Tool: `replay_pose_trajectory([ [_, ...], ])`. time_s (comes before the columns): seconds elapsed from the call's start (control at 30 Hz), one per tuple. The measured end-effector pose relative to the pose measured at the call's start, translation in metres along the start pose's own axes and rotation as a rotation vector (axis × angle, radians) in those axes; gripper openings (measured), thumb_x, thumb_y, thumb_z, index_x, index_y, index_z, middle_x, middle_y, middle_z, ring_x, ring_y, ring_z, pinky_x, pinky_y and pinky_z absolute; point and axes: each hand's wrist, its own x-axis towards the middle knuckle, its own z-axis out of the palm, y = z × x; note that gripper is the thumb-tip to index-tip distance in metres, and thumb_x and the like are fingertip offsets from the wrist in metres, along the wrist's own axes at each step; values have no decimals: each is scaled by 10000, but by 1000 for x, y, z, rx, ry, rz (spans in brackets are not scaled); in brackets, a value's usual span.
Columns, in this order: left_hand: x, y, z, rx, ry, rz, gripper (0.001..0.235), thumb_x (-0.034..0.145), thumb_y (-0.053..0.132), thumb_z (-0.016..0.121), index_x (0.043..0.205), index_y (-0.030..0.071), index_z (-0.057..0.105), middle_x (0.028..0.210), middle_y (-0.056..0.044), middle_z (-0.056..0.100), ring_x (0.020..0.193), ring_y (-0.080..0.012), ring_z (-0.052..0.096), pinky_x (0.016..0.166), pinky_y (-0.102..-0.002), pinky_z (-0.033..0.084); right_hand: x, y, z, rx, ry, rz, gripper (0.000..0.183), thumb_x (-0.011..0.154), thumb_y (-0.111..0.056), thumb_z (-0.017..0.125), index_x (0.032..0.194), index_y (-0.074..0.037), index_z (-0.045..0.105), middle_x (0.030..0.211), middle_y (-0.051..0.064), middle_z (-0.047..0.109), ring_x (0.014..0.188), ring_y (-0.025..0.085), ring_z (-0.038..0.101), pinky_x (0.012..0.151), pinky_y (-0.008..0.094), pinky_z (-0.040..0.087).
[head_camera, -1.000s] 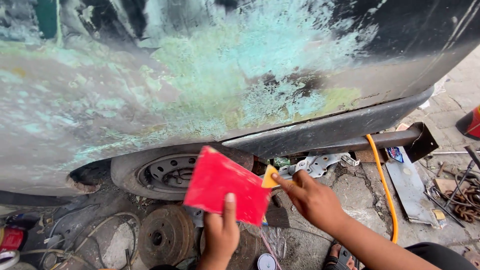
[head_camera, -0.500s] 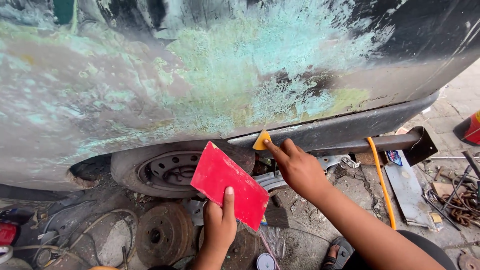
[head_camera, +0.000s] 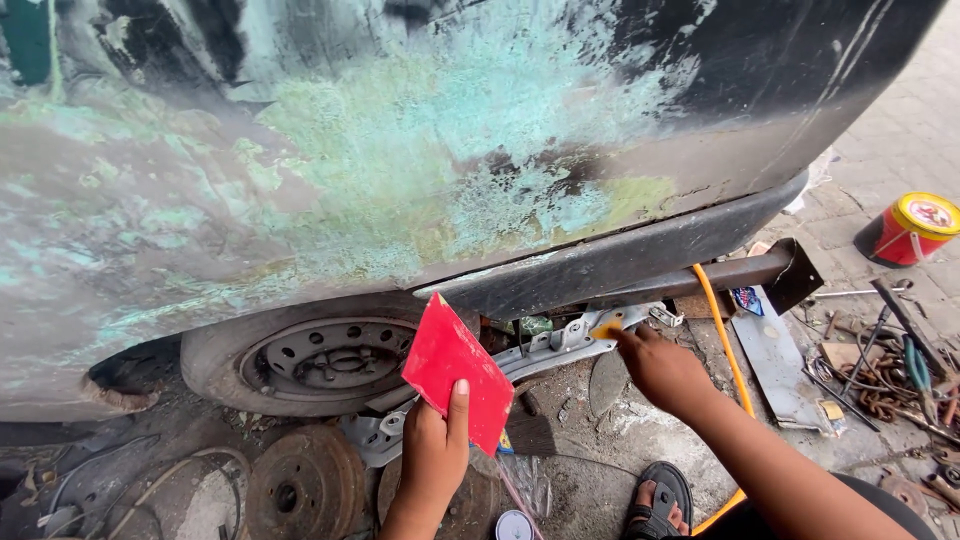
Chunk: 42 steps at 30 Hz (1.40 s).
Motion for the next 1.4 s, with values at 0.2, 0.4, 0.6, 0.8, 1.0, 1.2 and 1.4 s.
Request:
replay_pose_trajectory([
  [0.2, -8, 23, -4, 170, 20, 599, 371, 1052, 242, 465, 1309, 19, 614, 1128, -153, 728, 980, -313, 708, 767, -403, 579, -28, -61, -12, 889, -383, -1, 356, 1021, -294, 560, 1271, -107, 731, 666, -26, 513, 577, 108, 450, 519, 239, 395],
  [0.4, -14, 7, 6, 420, -179, 533, 680, 1008, 144, 568, 1605, 238, 255, 1211, -72, 707, 973, -274, 701, 699, -405, 615, -34, -95, -31, 1513, -325, 20, 239, 1017, -108, 587, 1160, 2, 744, 599, 32, 543, 432, 98, 364, 384, 210, 252],
  [0.6, -11, -30, 14, 322, -261, 125, 380, 1062, 353, 428, 906, 86, 650, 728, -93, 690, 577, -249, 652, 502, -395, 454, -49, -106, -85, 1518, -8, -148, 403, 1003, -166, 576, 1347, 5, 697, 644, 2, 403, 568, 101, 348, 485, 239, 236],
  [0.8, -15, 10, -3, 47, -266, -65, 402, 997, 435, 499, 976, 84, 693, 891, -76, 770, 802, -246, 738, 695, -359, 549, -43, -120, -43, 371, 279, -444, 485, 1011, -243, 569, 1496, -241, 549, 876, 44, 485, 500, 206, 484, 416, 389, 394],
  [1.0, -51, 14, -36, 243, 372, 297, 419, 908, 421, 650, 832, 23, 759, 782, -66, 766, 598, -221, 716, 444, -306, 520, -34, -107, 5, 62, 152, -428, 489, 993, -290, 564, 1480, -256, 530, 908, 64, 542, 591, 326, 665, 463, 508, 536],
  [1.2, -23, 37, -55, 581, 53, 774, 1093, 758, 110, 880, 1598, 303, 207, 1466, -151, 589, 1108, -325, 684, 590, -377, 654, -32, -133, -20, 1334, -361, -109, 326, 1026, -188, 530, 978, 6, 787, 953, 99, 800, 820, 188, 674, 733, 334, 520],
  [1.4, -9, 16, -29, 375, 51, 601, 689, 976, 108, 629, 1575, 170, 293, 1242, -105, 695, 997, -294, 709, 711, -343, 674, -57, -143, -91, 1467, -114, -73, 421, 978, -216, 569, 1288, -37, 789, 555, -8, 431, 457, 124, 340, 400, 253, 235],
])
